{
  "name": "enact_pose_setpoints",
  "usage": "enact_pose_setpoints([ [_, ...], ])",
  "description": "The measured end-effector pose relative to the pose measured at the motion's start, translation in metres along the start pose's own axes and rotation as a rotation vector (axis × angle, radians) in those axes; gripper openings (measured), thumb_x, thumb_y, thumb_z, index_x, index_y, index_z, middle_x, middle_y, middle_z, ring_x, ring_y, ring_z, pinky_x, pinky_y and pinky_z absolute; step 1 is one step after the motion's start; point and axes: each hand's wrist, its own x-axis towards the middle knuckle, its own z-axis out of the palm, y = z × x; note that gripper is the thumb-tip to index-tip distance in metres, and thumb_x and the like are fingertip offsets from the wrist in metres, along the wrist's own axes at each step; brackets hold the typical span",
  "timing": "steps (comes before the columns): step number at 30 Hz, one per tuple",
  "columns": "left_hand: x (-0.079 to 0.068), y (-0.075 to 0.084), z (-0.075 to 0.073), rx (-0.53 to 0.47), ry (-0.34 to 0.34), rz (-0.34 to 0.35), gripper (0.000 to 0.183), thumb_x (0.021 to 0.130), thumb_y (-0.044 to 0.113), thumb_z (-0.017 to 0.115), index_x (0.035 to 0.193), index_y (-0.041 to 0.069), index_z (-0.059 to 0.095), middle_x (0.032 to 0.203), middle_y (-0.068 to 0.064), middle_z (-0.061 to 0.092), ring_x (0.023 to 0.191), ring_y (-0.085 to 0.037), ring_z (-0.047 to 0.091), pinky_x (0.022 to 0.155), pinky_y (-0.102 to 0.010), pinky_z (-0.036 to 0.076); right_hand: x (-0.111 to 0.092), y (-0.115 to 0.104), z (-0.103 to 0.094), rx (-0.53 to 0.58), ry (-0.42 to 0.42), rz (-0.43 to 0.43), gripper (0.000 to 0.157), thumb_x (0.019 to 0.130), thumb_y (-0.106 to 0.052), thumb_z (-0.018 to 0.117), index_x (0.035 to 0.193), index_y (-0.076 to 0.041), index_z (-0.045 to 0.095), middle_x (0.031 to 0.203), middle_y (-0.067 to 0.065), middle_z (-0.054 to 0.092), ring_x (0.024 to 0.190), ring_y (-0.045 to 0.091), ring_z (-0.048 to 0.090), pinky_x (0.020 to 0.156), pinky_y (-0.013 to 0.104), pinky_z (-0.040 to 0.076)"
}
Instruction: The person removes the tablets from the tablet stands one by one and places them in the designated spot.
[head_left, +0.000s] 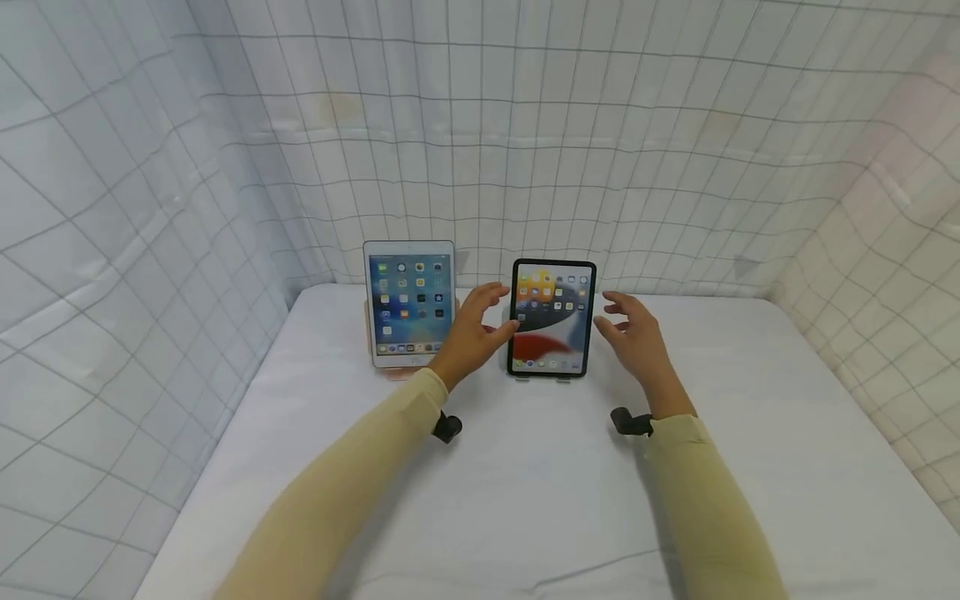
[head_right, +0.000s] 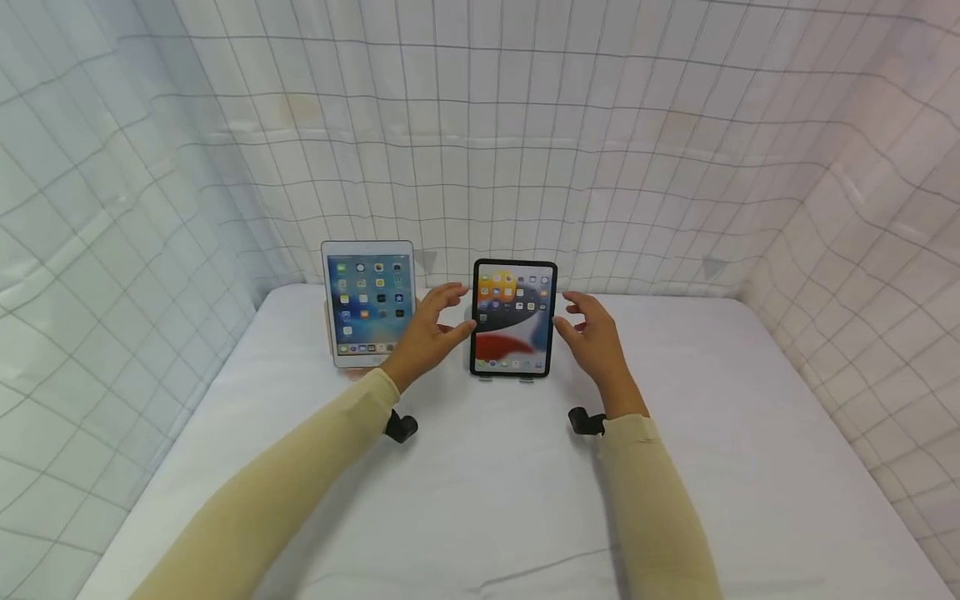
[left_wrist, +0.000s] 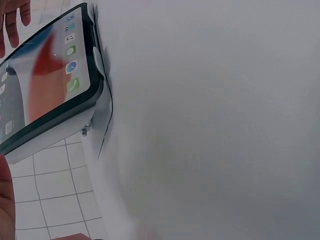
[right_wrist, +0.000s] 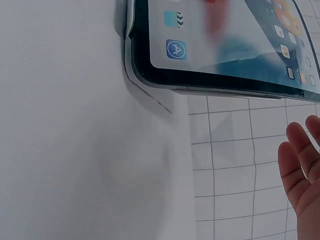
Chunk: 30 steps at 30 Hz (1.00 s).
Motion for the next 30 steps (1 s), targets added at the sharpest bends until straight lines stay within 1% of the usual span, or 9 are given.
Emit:
enact_pose_setpoints([
  [2,0.004,-0.001,0.002,-0.016,-0.001,-0.018,0.057,0.086,0.032,0.064,0.137,0.017,0.042,0.143,0.006,0.032,0.122,-0.012,0.041,0.081,-0.026,0.049,0.002,0.001,0.002,0.009,0.006,0.007,0.054,0.089,-0.037,0.059,0.137,-0.02,0.043,0.127,0.01,0.05,0.106,0.031,0.053,0.086,0.045,0.045],
  [5,0.009,-0.003,0.006,-0.022,-0.011,-0.036,0.058,0.086,0.032,0.063,0.138,0.017,0.04,0.143,0.007,0.031,0.123,-0.013,0.04,0.082,-0.027,0.049,0.006,0.003,0.005,0.035,0.006,0.045,0.054,0.088,-0.037,0.059,0.137,-0.022,0.042,0.127,0.008,0.05,0.105,0.031,0.054,0.085,0.044,0.046],
  [8,0.014,-0.004,0.008,-0.019,-0.014,-0.059,0.058,0.087,0.031,0.062,0.138,0.02,0.039,0.143,0.008,0.03,0.124,-0.013,0.039,0.085,-0.028,0.048,0.01,0.004,0.01,0.071,-0.007,0.072,0.054,0.088,-0.036,0.06,0.138,-0.024,0.041,0.129,0.008,0.049,0.106,0.03,0.053,0.085,0.044,0.047],
  [9,0.016,-0.004,0.009,-0.017,-0.013,-0.066,0.057,0.087,0.03,0.062,0.138,0.021,0.039,0.143,0.008,0.03,0.124,-0.014,0.039,0.087,-0.03,0.047,0.011,0.004,0.012,0.078,-0.007,0.074,0.054,0.088,-0.036,0.06,0.138,-0.025,0.041,0.13,0.006,0.048,0.106,0.029,0.053,0.085,0.043,0.047],
  [14,0.025,-0.005,0.01,0.003,-0.014,-0.113,0.055,0.088,0.028,0.061,0.138,0.028,0.037,0.143,0.009,0.03,0.123,-0.013,0.04,0.093,-0.035,0.043,0.017,0.004,0.02,0.11,0.009,0.044,0.052,0.089,-0.034,0.059,0.137,-0.025,0.041,0.134,0.0,0.046,0.108,0.022,0.052,0.085,0.041,0.047],
  [18,0.029,-0.008,0.012,0.021,-0.011,-0.129,0.054,0.09,0.025,0.059,0.139,0.03,0.036,0.141,0.008,0.033,0.119,-0.012,0.043,0.09,-0.03,0.045,0.02,0.005,0.024,0.118,0.049,0.02,0.05,0.089,-0.028,0.06,0.136,-0.023,0.043,0.129,0.0,0.049,0.102,0.016,0.053,0.085,0.038,0.046],
  [24,0.029,-0.008,0.015,0.005,-0.005,-0.142,0.053,0.091,0.021,0.056,0.139,0.032,0.035,0.138,0.008,0.037,0.108,-0.012,0.047,0.083,-0.028,0.048,0.022,0.006,0.029,0.124,0.079,-0.015,0.048,0.09,-0.019,0.058,0.136,-0.018,0.043,0.123,0.005,0.052,0.099,0.018,0.053,0.084,0.038,0.046],
  [30,0.03,-0.009,0.016,0.032,0.008,-0.148,0.055,0.092,0.014,0.052,0.14,0.035,0.035,0.134,0.007,0.042,0.105,-0.01,0.047,0.08,-0.028,0.047,0.026,0.007,0.032,0.139,0.096,-0.034,0.047,0.091,-0.014,0.057,0.135,-0.018,0.043,0.12,0.005,0.052,0.099,0.018,0.053,0.085,0.037,0.045],
])
